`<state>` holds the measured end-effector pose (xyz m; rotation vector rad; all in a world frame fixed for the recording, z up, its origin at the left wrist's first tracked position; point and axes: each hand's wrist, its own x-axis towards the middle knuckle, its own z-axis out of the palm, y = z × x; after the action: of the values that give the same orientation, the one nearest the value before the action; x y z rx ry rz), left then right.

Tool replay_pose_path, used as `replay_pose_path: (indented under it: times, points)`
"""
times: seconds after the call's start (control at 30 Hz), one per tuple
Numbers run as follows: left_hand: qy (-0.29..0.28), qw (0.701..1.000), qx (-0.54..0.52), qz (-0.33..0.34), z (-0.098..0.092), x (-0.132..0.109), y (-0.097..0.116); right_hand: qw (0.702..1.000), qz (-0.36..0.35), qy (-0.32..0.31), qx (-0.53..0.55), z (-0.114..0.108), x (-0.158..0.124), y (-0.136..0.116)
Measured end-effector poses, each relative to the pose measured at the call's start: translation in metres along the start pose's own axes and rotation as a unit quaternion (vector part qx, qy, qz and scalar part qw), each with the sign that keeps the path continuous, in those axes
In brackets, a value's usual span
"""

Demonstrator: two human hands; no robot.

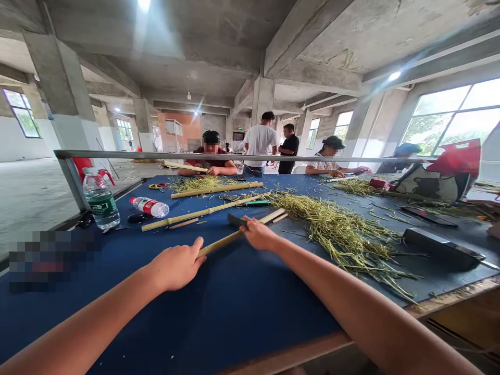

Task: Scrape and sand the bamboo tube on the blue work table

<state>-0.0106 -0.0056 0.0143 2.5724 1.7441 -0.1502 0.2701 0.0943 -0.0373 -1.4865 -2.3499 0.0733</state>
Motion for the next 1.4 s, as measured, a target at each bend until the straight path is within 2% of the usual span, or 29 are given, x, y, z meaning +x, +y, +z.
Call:
replay_pose_path:
  times: [0.1,0.17,0.27,0.37,0.43,0.47,0.53,0.63,0.7,0.73,0.77,0.8,0.87,0.97,1.07,1.13,1.2,1.27,1.33,1.4]
  points:
    - [0.015,1.0,0.021,0.016,0.001,0.0,0.002,0.995,-0.085,-0.034,0.035,0.008,-0.005,-0.034]
    - [0.023,0.999,0.027,0.019,0.0,-0.001,0.003,0.996,-0.074,-0.038,0.037,0.004,-0.004,-0.034]
    - [0.023,0.999,0.024,0.007,-0.003,-0.003,0.003,0.999,0.042,-0.033,0.003,-0.011,0.002,-0.003]
    - [0.013,1.0,0.012,-0.001,-0.007,-0.004,-0.001,0.984,0.178,0.012,-0.019,-0.03,0.006,0.037]
    - [0.007,1.0,0.003,-0.008,-0.008,-0.004,-0.004,0.974,0.223,0.042,-0.019,-0.038,0.006,0.05]
    - [0.005,1.0,-0.002,-0.013,-0.008,-0.004,-0.005,0.976,0.213,0.041,-0.016,-0.038,0.005,0.049]
    - [0.002,1.0,-0.007,-0.02,-0.006,-0.003,-0.006,0.989,0.148,0.015,-0.009,-0.034,0.001,0.033]
    - [-0.001,1.0,-0.002,-0.027,-0.002,0.0,-0.006,0.999,0.026,-0.017,0.014,-0.019,-0.008,-0.018]
    - [0.001,1.0,-0.001,-0.023,0.0,0.001,-0.005,0.989,-0.131,-0.021,0.067,-0.008,-0.015,-0.054]
    - [0.003,1.0,-0.003,-0.017,0.001,0.002,-0.005,0.978,-0.187,-0.024,0.085,-0.005,-0.018,-0.068]
    - [0.004,1.0,-0.006,-0.011,0.001,0.002,-0.005,0.968,-0.228,-0.024,0.101,-0.002,-0.02,-0.077]
    - [0.004,1.0,-0.008,-0.006,0.001,0.001,-0.005,0.965,-0.239,-0.023,0.108,-0.001,-0.021,-0.082]
    - [0.003,1.0,-0.004,-0.008,-0.001,0.0,-0.004,0.977,-0.186,-0.023,0.099,-0.005,-0.018,-0.072]
    - [0.01,1.0,0.009,-0.018,-0.002,-0.002,-0.004,0.998,-0.002,-0.037,0.042,-0.022,-0.007,-0.022]
    - [0.018,1.0,0.014,-0.012,-0.002,-0.002,-0.002,0.985,0.169,-0.029,-0.015,-0.042,0.001,0.033]
    - [0.024,0.999,0.019,-0.011,0.0,-0.001,-0.001,0.975,0.218,-0.002,-0.034,-0.048,0.002,0.047]
    - [0.031,0.999,0.026,-0.014,0.002,0.0,0.002,0.983,0.182,0.002,-0.037,-0.044,-0.002,0.034]
    - [0.038,0.998,0.037,-0.021,0.004,0.0,0.004,0.996,0.081,-0.019,-0.02,-0.033,-0.008,-0.003]
    - [0.043,0.998,0.047,-0.02,0.006,-0.001,0.007,0.996,-0.082,-0.022,0.041,-0.018,-0.017,-0.049]
    - [0.047,0.998,0.049,-0.013,0.007,-0.002,0.008,0.971,-0.219,-0.025,0.096,-0.007,-0.024,-0.084]
